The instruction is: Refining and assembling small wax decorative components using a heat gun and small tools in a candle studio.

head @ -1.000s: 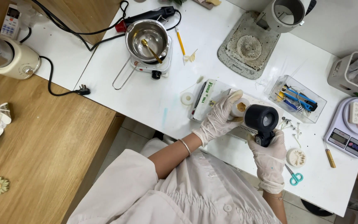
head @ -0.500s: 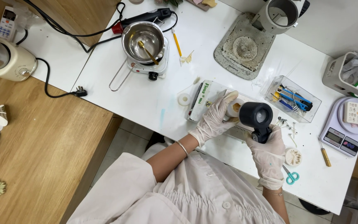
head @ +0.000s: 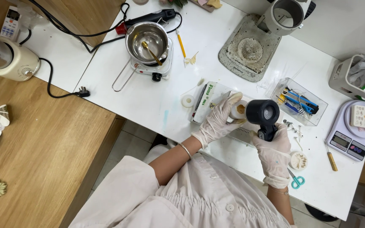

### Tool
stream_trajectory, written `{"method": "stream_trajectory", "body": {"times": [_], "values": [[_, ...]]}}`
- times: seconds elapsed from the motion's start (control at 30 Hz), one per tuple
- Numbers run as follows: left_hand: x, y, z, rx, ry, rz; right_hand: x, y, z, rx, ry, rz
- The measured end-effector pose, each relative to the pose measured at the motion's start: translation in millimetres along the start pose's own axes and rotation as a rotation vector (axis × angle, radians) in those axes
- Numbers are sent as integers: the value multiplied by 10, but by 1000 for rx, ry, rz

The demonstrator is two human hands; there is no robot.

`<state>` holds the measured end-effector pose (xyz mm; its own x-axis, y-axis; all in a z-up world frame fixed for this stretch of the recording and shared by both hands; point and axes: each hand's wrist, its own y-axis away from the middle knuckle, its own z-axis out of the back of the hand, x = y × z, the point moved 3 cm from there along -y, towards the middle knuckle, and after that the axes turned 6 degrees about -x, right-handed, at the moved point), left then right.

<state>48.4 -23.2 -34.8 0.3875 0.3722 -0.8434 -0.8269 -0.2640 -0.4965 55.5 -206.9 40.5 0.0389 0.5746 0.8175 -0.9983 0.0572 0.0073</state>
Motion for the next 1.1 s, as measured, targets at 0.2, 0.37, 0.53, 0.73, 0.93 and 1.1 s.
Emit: {"method": "stream_trajectory", "body": {"times": [0.2, 0.37, 0.53, 0.73, 0.93, 1.1], "values": [[-1, -10, 5, 13, -6, 4, -27, 18, -61, 17, 5, -27], [-6, -14, 25, 15, 8, 13, -56, 24, -68, -34, 14, 30], [49, 11, -14, 29, 26, -18, -17, 48, -49, -43, 133, -93], [11, 0, 13, 31, -60, -28, -36, 65, -51, -55, 87, -54], [6, 0, 12, 14, -51, -49, 41, 70, -49, -37, -38, -76], [-65, -26, 47, 20, 19, -13, 74, 82, -57, -31, -77, -88]]}}
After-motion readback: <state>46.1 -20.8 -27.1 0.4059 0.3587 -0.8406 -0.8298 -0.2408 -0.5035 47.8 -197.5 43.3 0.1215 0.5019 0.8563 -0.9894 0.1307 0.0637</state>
